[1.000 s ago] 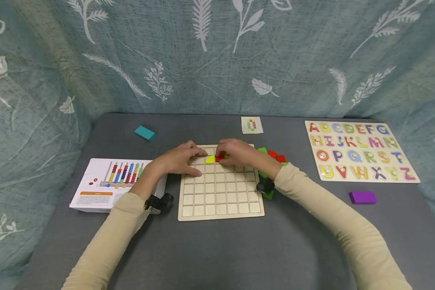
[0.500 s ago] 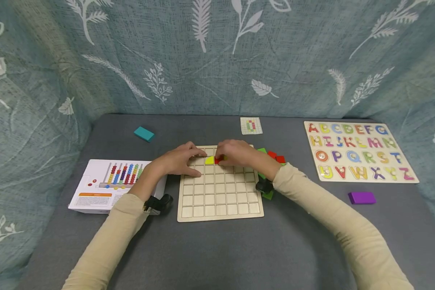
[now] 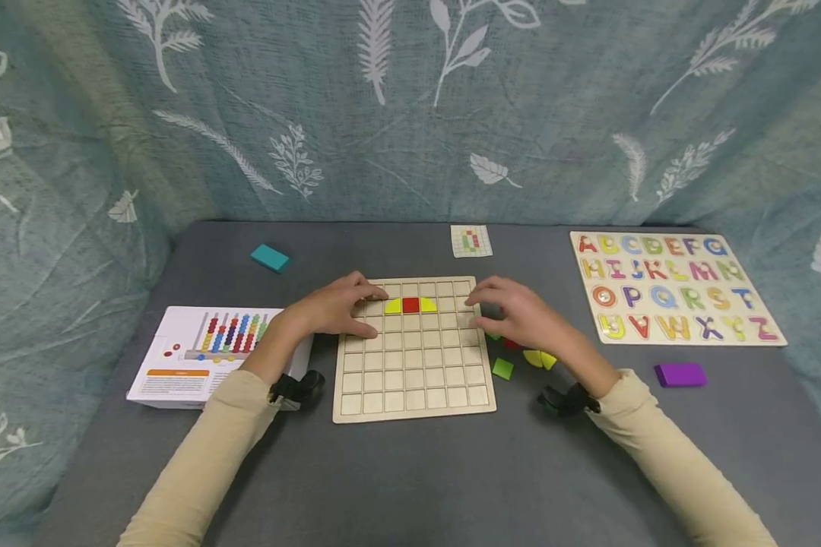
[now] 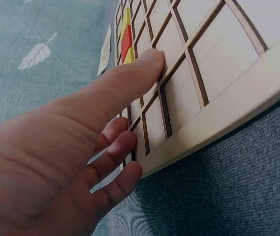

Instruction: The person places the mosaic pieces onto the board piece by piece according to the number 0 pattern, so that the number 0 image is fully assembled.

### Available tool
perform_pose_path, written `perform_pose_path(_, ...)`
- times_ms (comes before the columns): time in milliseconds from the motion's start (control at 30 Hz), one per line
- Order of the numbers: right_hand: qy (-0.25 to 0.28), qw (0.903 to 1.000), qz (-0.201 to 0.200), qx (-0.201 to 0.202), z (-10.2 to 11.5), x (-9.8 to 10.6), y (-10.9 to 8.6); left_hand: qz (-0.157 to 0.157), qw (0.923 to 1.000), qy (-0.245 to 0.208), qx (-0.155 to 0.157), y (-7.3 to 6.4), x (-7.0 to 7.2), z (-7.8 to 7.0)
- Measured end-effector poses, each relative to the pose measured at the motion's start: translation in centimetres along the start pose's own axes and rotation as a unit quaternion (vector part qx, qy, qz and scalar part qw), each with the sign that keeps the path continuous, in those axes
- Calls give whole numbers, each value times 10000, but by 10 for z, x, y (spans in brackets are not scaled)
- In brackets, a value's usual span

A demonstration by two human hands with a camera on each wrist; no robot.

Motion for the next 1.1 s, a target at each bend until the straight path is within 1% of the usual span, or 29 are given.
perform_pose_path(133,74,9964,-377,-754,-29,14,-23,27,10000,-1,-55,1,-1,-1)
perform_pose_path(200,40,9937,-480,-1015,-39,18,-32,32,10000,21,-74,0,-1,0)
perform_pose_path(300,10,9913,-569,-1185,-49,23,-40,-10,10000,45,-73,0,0,0)
perform_pose_path(467,-14,9897,-541,-1325,-58,26,-47,-70,9999,73,-77,0,2,-1)
perform_pose_path(733,41,9826,-362,-1822,-71,27,-51,14,9999,51,-114,1,1,-1)
perform_pose_path(900,292,9767,-388,-2092,-78,27,-46,36,9999,14,-116,1,0,-2)
perform_pose_path(1000,395,9768,-413,-2064,-79,25,-39,20,9999,38,-114,2,1,-2)
perform_pose_path(1100,406,9783,-354,-2003,-78,22,-32,1,9999,74,-102,2,1,-2)
Point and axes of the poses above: each hand's wrist, its own y-axis towards the middle knuckle, its own x-axis out of the back of the hand, z = x × y, the point moved 5 cm from there along y, towards the middle knuckle, and after that the axes turned 11 degrees about -z, right-handed, at the moved point
